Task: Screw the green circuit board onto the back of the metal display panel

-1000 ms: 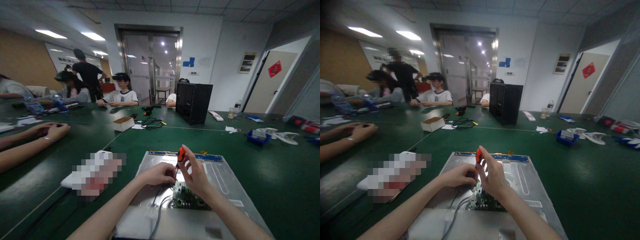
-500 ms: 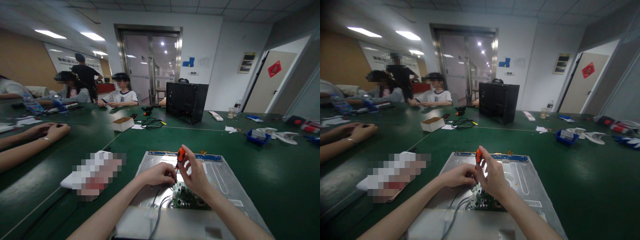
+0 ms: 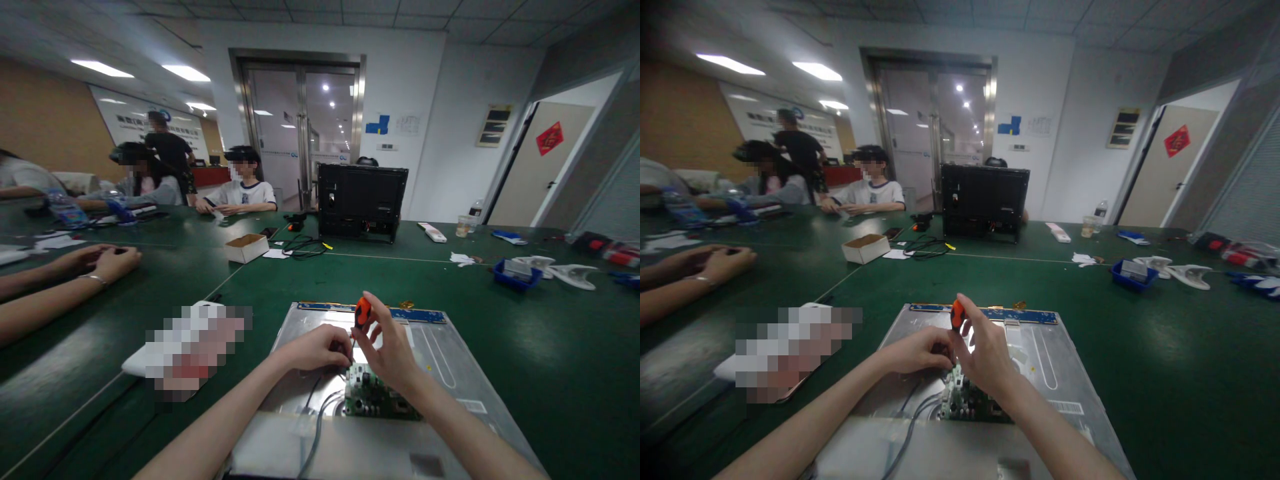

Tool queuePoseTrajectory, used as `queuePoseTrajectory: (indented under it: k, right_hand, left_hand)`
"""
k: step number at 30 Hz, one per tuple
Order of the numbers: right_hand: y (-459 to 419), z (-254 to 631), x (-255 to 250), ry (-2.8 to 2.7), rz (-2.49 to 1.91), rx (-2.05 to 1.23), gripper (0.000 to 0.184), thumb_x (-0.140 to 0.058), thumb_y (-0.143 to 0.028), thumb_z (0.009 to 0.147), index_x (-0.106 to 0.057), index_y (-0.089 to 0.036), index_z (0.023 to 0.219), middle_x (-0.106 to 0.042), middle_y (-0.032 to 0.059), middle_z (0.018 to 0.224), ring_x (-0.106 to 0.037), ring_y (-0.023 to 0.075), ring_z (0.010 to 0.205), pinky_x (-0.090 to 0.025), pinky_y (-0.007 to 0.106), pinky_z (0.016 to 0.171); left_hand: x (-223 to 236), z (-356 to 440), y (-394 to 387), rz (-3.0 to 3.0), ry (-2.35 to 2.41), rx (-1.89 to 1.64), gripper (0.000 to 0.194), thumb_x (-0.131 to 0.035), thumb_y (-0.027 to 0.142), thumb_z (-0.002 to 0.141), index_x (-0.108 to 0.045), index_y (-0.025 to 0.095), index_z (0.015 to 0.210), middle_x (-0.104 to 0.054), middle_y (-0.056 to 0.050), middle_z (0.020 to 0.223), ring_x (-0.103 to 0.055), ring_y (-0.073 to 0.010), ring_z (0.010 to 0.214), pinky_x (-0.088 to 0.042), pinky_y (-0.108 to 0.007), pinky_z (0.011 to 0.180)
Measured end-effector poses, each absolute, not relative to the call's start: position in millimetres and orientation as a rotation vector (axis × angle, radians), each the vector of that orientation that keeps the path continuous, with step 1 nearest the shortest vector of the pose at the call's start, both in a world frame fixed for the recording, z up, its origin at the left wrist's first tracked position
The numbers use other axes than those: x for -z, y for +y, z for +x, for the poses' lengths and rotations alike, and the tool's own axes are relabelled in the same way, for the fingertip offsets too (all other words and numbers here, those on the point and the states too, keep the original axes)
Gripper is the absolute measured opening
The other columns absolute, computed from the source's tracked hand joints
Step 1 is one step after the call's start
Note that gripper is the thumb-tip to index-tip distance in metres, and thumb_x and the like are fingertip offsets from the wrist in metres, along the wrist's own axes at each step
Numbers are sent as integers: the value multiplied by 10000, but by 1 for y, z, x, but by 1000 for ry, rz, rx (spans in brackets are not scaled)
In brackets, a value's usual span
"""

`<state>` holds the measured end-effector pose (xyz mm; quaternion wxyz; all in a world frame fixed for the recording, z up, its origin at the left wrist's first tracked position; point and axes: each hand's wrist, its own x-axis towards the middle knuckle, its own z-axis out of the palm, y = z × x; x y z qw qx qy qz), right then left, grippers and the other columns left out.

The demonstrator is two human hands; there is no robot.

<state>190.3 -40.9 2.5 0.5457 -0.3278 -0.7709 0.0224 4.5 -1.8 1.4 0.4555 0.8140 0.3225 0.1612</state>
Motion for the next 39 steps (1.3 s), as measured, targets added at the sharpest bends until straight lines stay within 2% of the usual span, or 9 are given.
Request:
queuePoseTrajectory:
  k: [10, 19, 39]
  right_hand:
    - [-43, 190, -4, -1848, -782, -118, 654, -492, -202, 933, -216, -246, 1524, -667, 32, 819, -591, 147, 561, -514, 263, 496]
    - [-43, 191, -1, -1846, -774, -143, 628, -497, -216, 941, -238, -233, 1513, -659, 37, 837, -609, 154, 614, -518, 262, 512]
    - [-43, 190, -4, -1861, -745, -115, 648, -477, -188, 934, -229, -240, 1529, -632, 46, 854, -572, 142, 585, -510, 233, 478]
  left_hand:
    - [0, 5, -2, 1994, 791, -395, 68, -702, 171, 731, -676, 151, 791, -621, 20, 711, -544, -136, 681, -414, -225, 646]
    - [-2, 4, -3, 1987, 775, -411, 78, -708, 196, 736, -676, 153, 793, -614, 24, 696, -529, -127, 664, -412, -210, 619]
    - [2, 4, -1, 1982, 768, -406, 76, -700, 171, 724, -682, 148, 794, -628, 16, 718, -551, -130, 668, -412, -215, 617]
